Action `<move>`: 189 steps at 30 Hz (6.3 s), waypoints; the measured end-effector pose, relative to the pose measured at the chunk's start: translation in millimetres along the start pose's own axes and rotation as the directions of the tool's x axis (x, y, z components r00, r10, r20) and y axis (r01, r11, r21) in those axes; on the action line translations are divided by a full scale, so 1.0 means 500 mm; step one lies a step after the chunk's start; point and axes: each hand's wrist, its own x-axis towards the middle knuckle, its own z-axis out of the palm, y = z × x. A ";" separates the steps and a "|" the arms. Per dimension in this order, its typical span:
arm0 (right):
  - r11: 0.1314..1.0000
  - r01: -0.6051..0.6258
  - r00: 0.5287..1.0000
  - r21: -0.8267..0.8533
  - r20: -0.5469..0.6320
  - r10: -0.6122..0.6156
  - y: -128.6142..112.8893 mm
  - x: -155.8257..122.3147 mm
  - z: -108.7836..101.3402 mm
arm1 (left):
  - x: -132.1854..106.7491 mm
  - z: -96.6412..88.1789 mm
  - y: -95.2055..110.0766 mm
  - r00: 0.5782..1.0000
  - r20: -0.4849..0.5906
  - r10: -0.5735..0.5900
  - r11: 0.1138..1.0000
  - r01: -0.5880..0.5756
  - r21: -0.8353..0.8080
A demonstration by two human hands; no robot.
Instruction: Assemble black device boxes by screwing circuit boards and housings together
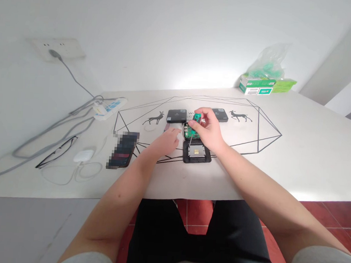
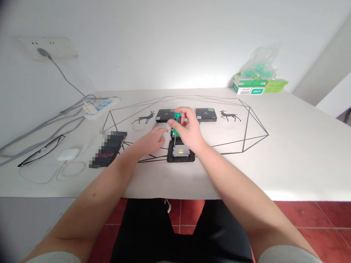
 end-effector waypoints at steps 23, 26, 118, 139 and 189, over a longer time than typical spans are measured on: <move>0.999 -0.002 0.994 0.038 0.112 -0.003 -0.013 -0.016 0.009 | 0.013 0.032 -0.035 0.999 -0.003 0.036 0.997 -0.036 -0.065; 0.996 -0.019 0.993 0.084 0.122 0.009 -0.011 -0.014 0.010 | 0.013 0.033 -0.037 0.999 0.017 0.033 0.998 -0.033 -0.054; 0.997 -0.040 0.987 0.067 0.156 0.029 -0.014 -0.009 0.013 | -0.002 -0.024 0.010 0.999 0.009 -0.034 0.996 0.033 0.087; 1.000 -0.015 0.980 0.022 0.196 0.011 -0.023 -0.005 0.003 | -0.002 -0.021 0.011 0.992 0.074 -0.102 0.986 0.091 0.138; 0.950 -0.229 0.973 -0.213 -0.085 0.215 0.054 -0.002 -0.008 | -0.001 -0.022 0.003 0.994 0.016 -0.111 0.993 0.110 0.042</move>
